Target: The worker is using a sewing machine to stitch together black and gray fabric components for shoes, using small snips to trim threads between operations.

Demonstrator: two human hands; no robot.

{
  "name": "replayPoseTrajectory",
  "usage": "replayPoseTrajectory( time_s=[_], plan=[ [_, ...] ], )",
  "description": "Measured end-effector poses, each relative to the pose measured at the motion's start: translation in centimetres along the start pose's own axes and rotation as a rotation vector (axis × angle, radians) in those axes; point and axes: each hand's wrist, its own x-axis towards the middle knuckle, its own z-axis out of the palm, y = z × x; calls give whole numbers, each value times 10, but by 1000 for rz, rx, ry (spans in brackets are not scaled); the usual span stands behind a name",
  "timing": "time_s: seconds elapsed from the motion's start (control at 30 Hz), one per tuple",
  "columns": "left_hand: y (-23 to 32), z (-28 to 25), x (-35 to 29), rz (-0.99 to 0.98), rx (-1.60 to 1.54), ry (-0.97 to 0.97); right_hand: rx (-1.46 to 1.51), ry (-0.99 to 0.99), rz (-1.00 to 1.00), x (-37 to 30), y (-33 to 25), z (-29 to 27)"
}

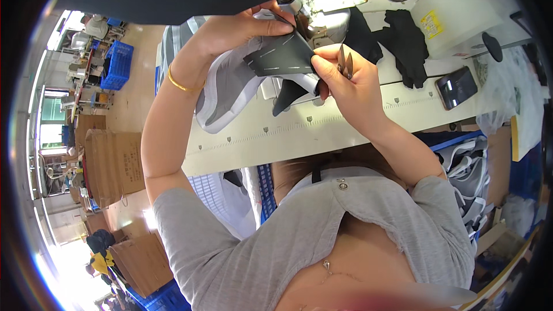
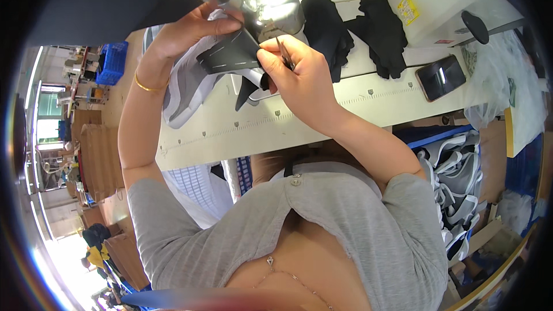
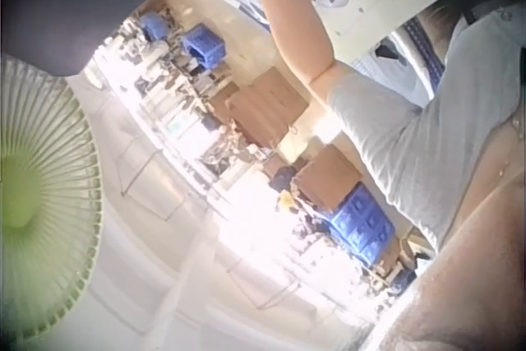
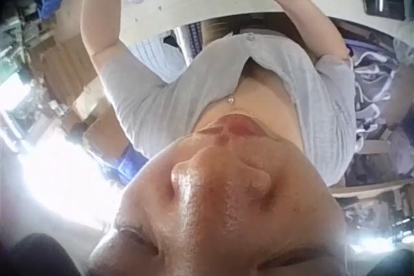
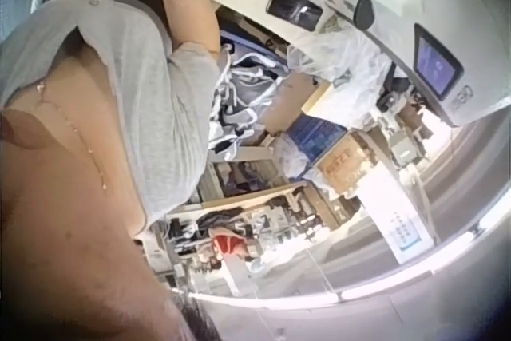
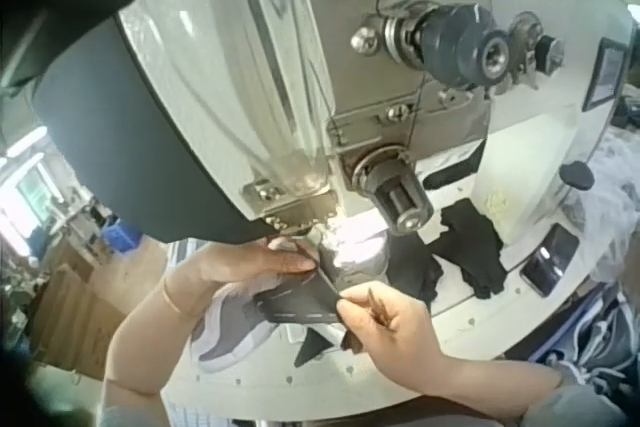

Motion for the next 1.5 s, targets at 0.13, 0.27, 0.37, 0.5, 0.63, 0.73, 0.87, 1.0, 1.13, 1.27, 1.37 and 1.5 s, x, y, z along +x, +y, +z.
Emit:
replayPoseTrajectory(
  time_s=[0.13,0.27,0.37,0.5,0.63,0.73,0.87,1.0,1.13,1.27,1.37,1.5],
  plan=[
    [-4,-8,20,-36,66,50,59,62,21,11,0,-6],
    [-24,-17,30,-119,174,49,157,95,15,16,6,-8],
    [-45,-19,34,-72,124,-9,181,96,24,17,9,-9],
    [-59,-26,35,-71,144,-12,177,112,14,16,9,-9],
    [-60,-33,35,-63,171,8,184,121,26,17,7,-9],
    [-59,-36,31,-61,193,22,201,120,21,18,7,-8],
    [-57,-39,23,-64,213,39,253,97,25,17,8,-9],
    [-55,-42,18,-56,237,52,193,110,23,16,7,-10],
    [-59,-51,13,-52,282,60,193,89,3,17,6,-8],
    [-51,-65,2,-53,453,50,191,42,3,19,5,-7],
    [-24,-55,-17,143,1486,-22,167,23,-45,20,3,-7],
    [5,30,-52,342,855,988,105,36,23,17,1,-6]
  ],
)
